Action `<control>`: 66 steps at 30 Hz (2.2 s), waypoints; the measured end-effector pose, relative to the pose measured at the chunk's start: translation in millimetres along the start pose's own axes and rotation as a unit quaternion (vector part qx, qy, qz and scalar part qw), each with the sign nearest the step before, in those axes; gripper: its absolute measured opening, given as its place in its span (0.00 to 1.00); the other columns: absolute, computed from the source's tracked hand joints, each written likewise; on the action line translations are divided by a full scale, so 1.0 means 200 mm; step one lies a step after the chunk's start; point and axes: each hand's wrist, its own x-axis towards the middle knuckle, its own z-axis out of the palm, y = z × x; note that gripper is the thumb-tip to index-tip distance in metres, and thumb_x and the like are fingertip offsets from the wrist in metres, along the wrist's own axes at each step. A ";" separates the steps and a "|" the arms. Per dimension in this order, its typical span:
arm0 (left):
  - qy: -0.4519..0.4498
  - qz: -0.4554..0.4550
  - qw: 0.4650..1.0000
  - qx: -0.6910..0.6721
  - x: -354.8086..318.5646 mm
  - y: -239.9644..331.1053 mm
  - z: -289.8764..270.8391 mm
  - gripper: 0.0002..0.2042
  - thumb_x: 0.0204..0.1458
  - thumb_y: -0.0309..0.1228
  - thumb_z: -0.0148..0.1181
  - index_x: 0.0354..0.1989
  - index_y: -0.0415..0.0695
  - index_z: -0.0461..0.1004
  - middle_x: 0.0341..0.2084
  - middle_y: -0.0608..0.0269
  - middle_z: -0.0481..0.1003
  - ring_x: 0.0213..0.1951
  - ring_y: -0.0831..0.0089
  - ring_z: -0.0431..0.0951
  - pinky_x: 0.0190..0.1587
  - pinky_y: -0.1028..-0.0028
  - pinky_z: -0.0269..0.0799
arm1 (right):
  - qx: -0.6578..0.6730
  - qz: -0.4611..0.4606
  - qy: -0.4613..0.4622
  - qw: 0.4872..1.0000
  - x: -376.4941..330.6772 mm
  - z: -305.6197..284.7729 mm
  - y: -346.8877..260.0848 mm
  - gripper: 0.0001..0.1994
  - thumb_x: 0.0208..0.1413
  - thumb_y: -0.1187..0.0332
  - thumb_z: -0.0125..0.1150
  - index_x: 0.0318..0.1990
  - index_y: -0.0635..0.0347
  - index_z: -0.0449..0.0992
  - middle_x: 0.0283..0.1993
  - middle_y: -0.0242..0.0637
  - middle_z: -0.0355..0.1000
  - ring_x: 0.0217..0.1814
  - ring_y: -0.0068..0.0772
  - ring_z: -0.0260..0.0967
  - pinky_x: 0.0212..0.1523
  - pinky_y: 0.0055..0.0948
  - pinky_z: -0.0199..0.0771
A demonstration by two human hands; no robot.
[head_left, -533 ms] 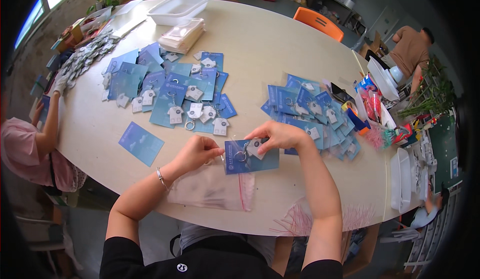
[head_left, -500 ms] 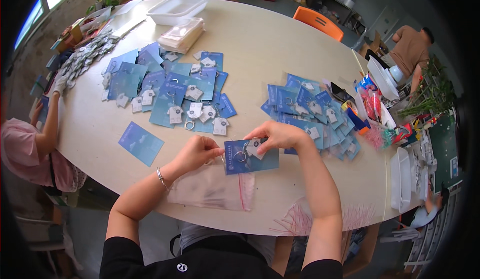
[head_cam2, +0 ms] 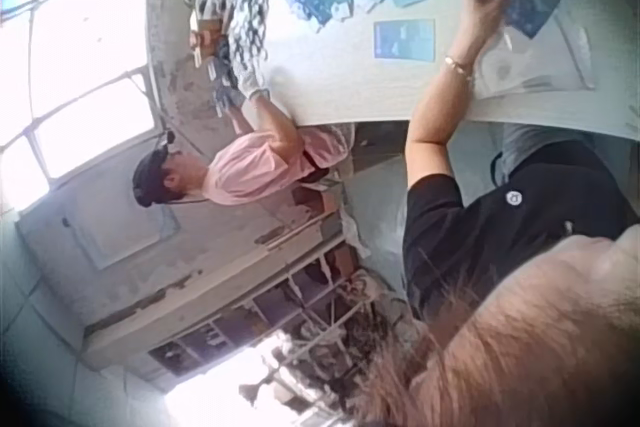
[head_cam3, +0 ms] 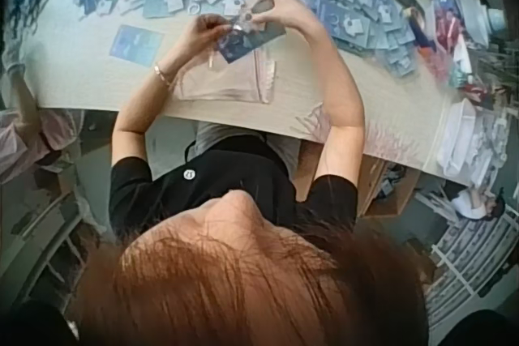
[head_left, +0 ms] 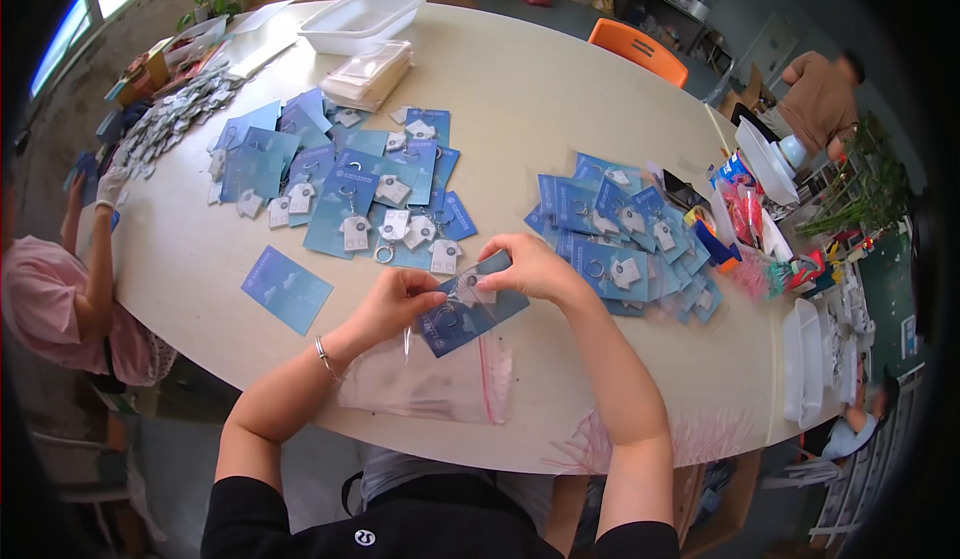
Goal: The person repeatedly picks up blue keychain cards, places each into a clear plastic bag, and sets the bagged item aside. The process is repeated continuously with items from a large pile on the table.
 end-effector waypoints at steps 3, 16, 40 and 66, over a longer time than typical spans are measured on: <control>0.008 0.024 0.999 -0.048 0.01 -0.01 0.01 0.06 0.51 0.25 0.59 0.36 0.35 0.76 0.25 0.65 0.76 0.27 0.83 0.72 0.30 0.81 0.68 | 0.169 0.038 0.030 0.984 -0.05 0.03 0.12 0.19 0.41 0.74 0.68 0.44 0.67 0.74 0.36 0.40 0.76 0.39 0.26 0.73 0.43 0.26 0.71; 0.008 0.098 0.988 0.117 -0.03 0.13 0.14 0.04 0.51 0.24 0.59 0.31 0.38 0.71 0.22 0.69 0.72 0.26 0.84 0.70 0.29 0.80 0.67 | 0.162 -0.007 -0.150 0.975 -0.12 0.19 0.16 0.08 0.56 0.68 0.57 0.39 0.61 0.77 0.27 0.23 0.68 0.29 0.14 0.60 0.30 0.19 0.61; -0.127 0.080 0.890 0.431 -0.10 0.15 0.06 0.14 0.39 0.36 0.69 0.31 0.45 0.72 0.31 0.62 0.73 0.39 0.62 0.75 0.38 0.66 0.70 | -0.364 0.035 0.521 0.771 -0.33 -0.44 0.46 0.15 0.51 0.74 0.56 0.47 0.67 0.72 0.45 0.48 0.72 0.48 0.51 0.67 0.49 0.39 0.66; -0.099 0.207 0.902 0.366 -0.12 0.07 0.11 0.05 0.45 0.34 0.63 0.27 0.48 0.77 0.25 0.64 0.72 0.33 0.63 0.75 0.34 0.67 0.71 | -0.393 -0.140 0.305 0.856 0.01 0.32 0.17 0.20 0.53 0.58 0.58 0.50 0.62 0.72 0.52 0.43 0.68 0.55 0.41 0.62 0.54 0.42 0.57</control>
